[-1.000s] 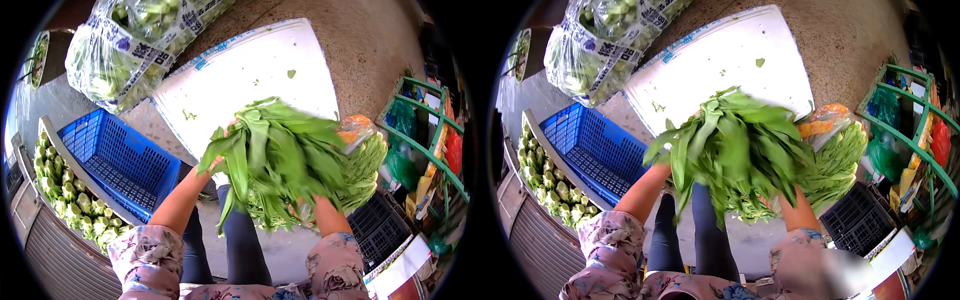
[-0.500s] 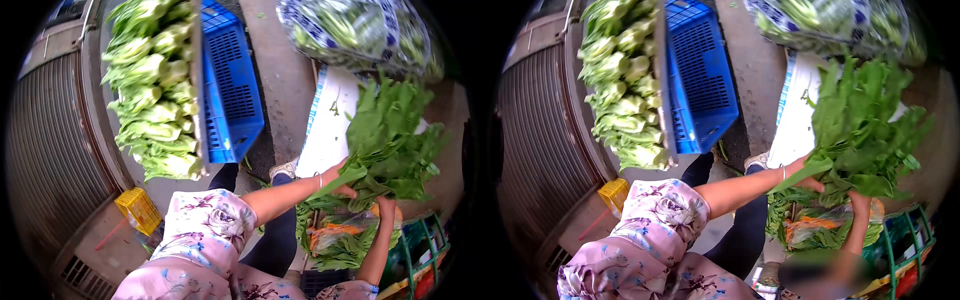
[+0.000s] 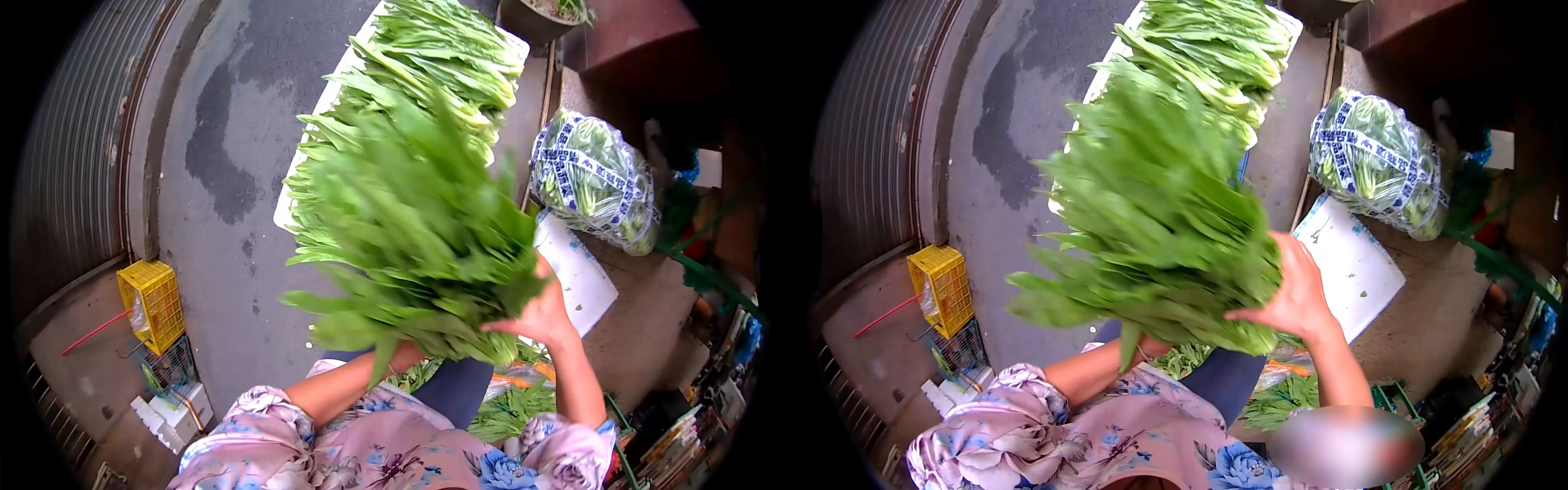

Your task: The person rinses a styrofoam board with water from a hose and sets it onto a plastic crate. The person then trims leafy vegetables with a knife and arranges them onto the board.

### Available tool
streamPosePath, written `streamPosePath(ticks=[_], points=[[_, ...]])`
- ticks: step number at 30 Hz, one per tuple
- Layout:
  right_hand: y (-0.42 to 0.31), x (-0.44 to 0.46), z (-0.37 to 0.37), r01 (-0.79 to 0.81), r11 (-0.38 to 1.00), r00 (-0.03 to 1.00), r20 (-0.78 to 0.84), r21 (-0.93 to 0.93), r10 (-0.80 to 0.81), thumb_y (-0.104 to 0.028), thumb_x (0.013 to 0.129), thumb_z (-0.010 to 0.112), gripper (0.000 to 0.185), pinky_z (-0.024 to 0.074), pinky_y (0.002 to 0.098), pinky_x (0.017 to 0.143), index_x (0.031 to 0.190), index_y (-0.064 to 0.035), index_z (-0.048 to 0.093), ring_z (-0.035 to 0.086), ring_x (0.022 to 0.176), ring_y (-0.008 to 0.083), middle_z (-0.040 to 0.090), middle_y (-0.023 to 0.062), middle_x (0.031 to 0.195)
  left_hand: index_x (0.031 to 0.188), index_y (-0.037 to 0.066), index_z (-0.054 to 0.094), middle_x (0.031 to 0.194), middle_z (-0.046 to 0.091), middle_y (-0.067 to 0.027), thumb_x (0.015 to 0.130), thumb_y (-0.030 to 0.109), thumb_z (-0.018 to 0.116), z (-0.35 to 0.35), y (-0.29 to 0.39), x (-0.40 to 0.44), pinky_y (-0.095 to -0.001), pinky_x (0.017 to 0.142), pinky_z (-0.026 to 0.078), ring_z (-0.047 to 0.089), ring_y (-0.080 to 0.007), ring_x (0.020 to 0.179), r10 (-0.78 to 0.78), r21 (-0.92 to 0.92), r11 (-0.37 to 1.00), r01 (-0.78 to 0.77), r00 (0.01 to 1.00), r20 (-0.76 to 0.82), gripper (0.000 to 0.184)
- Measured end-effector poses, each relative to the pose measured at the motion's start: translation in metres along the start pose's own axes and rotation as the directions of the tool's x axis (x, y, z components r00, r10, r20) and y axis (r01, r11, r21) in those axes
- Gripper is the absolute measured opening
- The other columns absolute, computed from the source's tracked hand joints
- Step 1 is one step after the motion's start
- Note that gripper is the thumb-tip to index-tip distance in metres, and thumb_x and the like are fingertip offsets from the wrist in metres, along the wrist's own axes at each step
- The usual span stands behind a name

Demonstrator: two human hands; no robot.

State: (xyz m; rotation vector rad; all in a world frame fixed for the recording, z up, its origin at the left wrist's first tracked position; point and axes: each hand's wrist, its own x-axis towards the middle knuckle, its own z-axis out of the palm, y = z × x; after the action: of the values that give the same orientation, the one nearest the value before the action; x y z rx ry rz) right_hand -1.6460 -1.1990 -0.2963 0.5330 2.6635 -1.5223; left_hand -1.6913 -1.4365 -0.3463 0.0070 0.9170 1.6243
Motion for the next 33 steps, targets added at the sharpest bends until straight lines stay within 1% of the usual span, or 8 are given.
streamPosePath(ticks=[4,9,17,20,23,27,29,33], points=[[-0.069,0.096,0.010,0.070,0.966,0.992,0.123,-0.248,-0.041,-0.052,0.041,0.078,0.090,0.0400,0.0399,0.083,0.109,-0.0009,0.046,0.050,0.095,0.0354,0.052,0.0199,0.101,0.121,0.009,0.041,0.120,0.046,-0.0032,0.076,0.010,0.064,-0.036,0.030,0.007,-0.0339,0.091,0.038,0.045,-0.0178,0.108,0.120,-0.168,0.970,-0.176,0.947,-0.297,0.051],[-0.004,0.207,0.095,0.004,0.859,1.000,-0.006,-0.512,-0.008,-0.057,0.050,0.071,0.094,0.0357,0.0428,0.090,0.126,-0.0122,0.039,0.040,0.113,0.0325,0.041,0.0154,0.123,0.121,0.006,0.040,0.119,0.048,-0.0107,0.075,0.037,0.065,-0.121,0.051,0.067,-0.0429,0.094,0.037,0.047,-0.0265,0.108,-0.265,-0.590,0.807,-0.017,0.882,-0.389,0.061],[0.012,0.181,0.101,-0.130,0.960,0.913,-0.409,-0.249,0.017,-0.055,0.070,0.061,0.076,0.0284,0.0406,0.097,0.128,-0.0121,0.038,0.033,0.121,0.0295,0.037,0.0154,0.129,0.122,0.008,0.040,0.121,0.047,-0.0072,0.072,0.032,0.070,-0.131,0.040,0.072,-0.0434,0.094,0.036,0.045,-0.0256,0.110,-0.150,-0.520,0.841,-0.148,0.860,-0.487,0.063],[0.040,0.130,0.108,-0.180,0.937,0.787,-0.527,0.299,0.319,-0.050,0.079,0.053,0.067,0.0292,0.0374,0.098,0.128,-0.0075,0.037,0.033,0.121,0.0277,0.032,0.0152,0.132,0.133,0.016,0.008,0.131,0.034,-0.0073,0.068,0.039,0.072,-0.109,0.046,0.068,-0.0535,0.090,0.037,0.042,-0.0295,0.112,-0.064,-0.259,0.930,-0.260,0.581,-0.812,0.094],[0.045,0.067,0.147,0.003,0.599,0.500,-0.520,0.801,0.693,-0.044,0.090,0.032,0.063,0.0169,0.0313,0.103,0.135,-0.0017,0.019,0.020,0.129,0.0227,0.016,0.0161,0.140,0.132,0.018,0.019,0.134,0.030,-0.0087,0.068,0.055,0.060,-0.104,0.058,0.069,-0.0621,0.089,0.027,0.035,-0.0338,0.117,-0.160,-0.340,0.922,-0.187,0.614,-0.773,0.085],[0.006,0.064,0.179,0.053,0.450,0.486,-0.417,0.891,0.768,-0.042,0.092,0.028,0.067,0.0092,0.0315,0.105,0.135,0.0015,0.001,0.010,0.131,0.0244,0.006,0.0164,0.142,0.136,0.021,0.021,0.140,0.022,-0.0090,0.066,0.077,0.038,-0.086,0.085,0.088,-0.0653,0.095,0.005,0.018,-0.0356,0.128,-0.246,-0.361,0.932,-0.004,0.727,-0.641,0.091],[0.029,0.104,0.187,0.148,0.573,0.559,-0.546,0.806,0.624,-0.043,0.091,0.028,0.067,0.0064,0.0334,0.105,0.135,0.0009,0.003,0.004,0.132,0.0277,0.004,0.0204,0.141,0.136,0.022,0.021,0.140,0.022,-0.0084,0.066,0.078,0.034,-0.078,0.103,0.112,-0.0660,0.094,0.002,0.017,-0.0347,0.128,-0.331,-0.433,0.899,0.068,0.753,-0.569,0.091],[0.026,0.164,0.141,-0.228,0.756,0.541,-0.566,0.613,0.622,-0.048,0.088,0.034,0.070,0.0138,0.0351,0.104,0.133,0.0026,0.018,0.013,0.129,0.0356,0.016,0.0266,0.137,0.135,0.022,0.021,0.140,0.022,-0.0075,0.064,0.081,0.030,-0.078,0.106,0.141,-0.0662,0.094,0.002,0.017,-0.0333,0.128,-0.347,-0.378,0.916,0.135,0.738,-0.578,0.093]])
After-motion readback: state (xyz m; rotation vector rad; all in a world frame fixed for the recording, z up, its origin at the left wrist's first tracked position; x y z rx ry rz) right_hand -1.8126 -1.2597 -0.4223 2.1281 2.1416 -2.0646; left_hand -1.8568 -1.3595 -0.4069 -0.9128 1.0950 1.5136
